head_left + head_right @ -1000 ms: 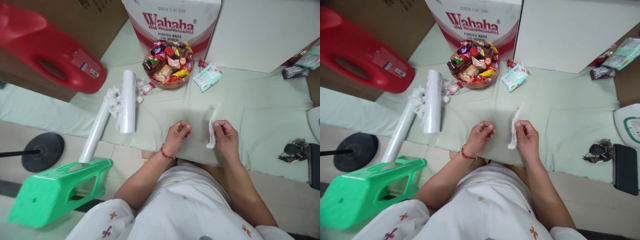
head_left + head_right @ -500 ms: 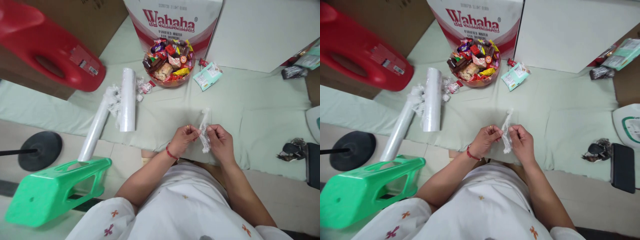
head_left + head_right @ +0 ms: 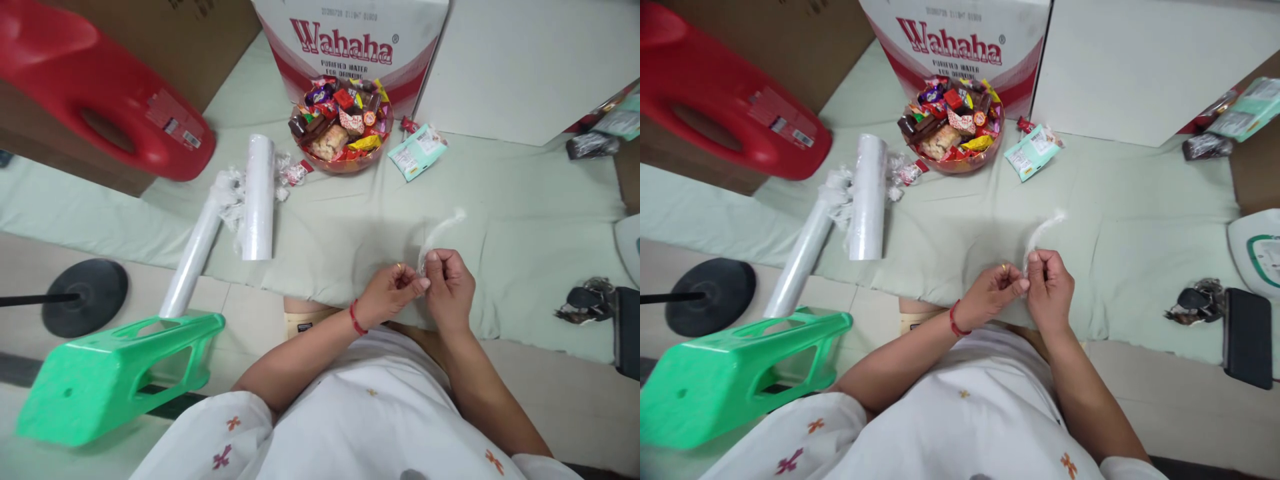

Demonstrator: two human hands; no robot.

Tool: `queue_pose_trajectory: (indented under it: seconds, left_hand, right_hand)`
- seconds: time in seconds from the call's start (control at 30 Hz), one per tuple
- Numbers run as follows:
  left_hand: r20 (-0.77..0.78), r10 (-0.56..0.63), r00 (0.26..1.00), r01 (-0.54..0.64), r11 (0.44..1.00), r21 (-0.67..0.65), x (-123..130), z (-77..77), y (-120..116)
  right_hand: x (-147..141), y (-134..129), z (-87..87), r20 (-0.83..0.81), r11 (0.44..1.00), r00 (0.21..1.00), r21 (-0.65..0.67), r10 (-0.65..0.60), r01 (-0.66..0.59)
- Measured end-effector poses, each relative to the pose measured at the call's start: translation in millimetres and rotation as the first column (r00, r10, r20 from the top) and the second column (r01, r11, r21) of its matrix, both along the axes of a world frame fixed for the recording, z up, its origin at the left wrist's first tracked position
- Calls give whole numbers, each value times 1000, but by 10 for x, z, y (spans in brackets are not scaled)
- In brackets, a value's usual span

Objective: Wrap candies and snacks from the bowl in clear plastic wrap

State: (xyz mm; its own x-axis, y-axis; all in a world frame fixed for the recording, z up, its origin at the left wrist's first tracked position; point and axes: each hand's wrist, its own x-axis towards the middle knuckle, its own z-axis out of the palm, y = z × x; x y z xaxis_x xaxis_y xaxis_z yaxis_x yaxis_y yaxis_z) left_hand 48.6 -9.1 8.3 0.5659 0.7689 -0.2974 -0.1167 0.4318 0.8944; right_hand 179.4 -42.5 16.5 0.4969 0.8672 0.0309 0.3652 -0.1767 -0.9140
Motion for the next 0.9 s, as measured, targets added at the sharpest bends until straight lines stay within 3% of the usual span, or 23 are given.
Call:
queue_pose_trajectory:
  seconds: [0.13, 0.3, 0.57, 0.73, 0.8, 0.9]
  left_hand:
    - [101, 30, 994, -26, 999, -41, 46, -60, -37]
    - [120, 120, 985, -111, 990, -83, -37, -118, 3]
    - [93, 268, 959, -259, 961, -99, -444, -167, 202]
    - [164, 352, 922, -334, 934, -129, -555, -113, 174]
    - [233, 385, 893, -340, 917, -209, -542, -65, 152]
    - [284, 395, 874, -324, 908, -264, -534, 8, 137]
  right_hand:
    - [-32, 10, -67, -211, 999, 977, 6, -45, 47]
    - [39, 53, -81, -331, 994, 940, 27, -89, 103]
    - [339, 75, -40, -306, 991, 947, 57, -99, 122]
    - [377, 77, -51, -347, 990, 933, 61, -98, 127]
    - [348, 58, -35, -328, 998, 943, 16, -54, 63]
    - [313, 15, 4, -286, 977, 945, -96, 157, -191]
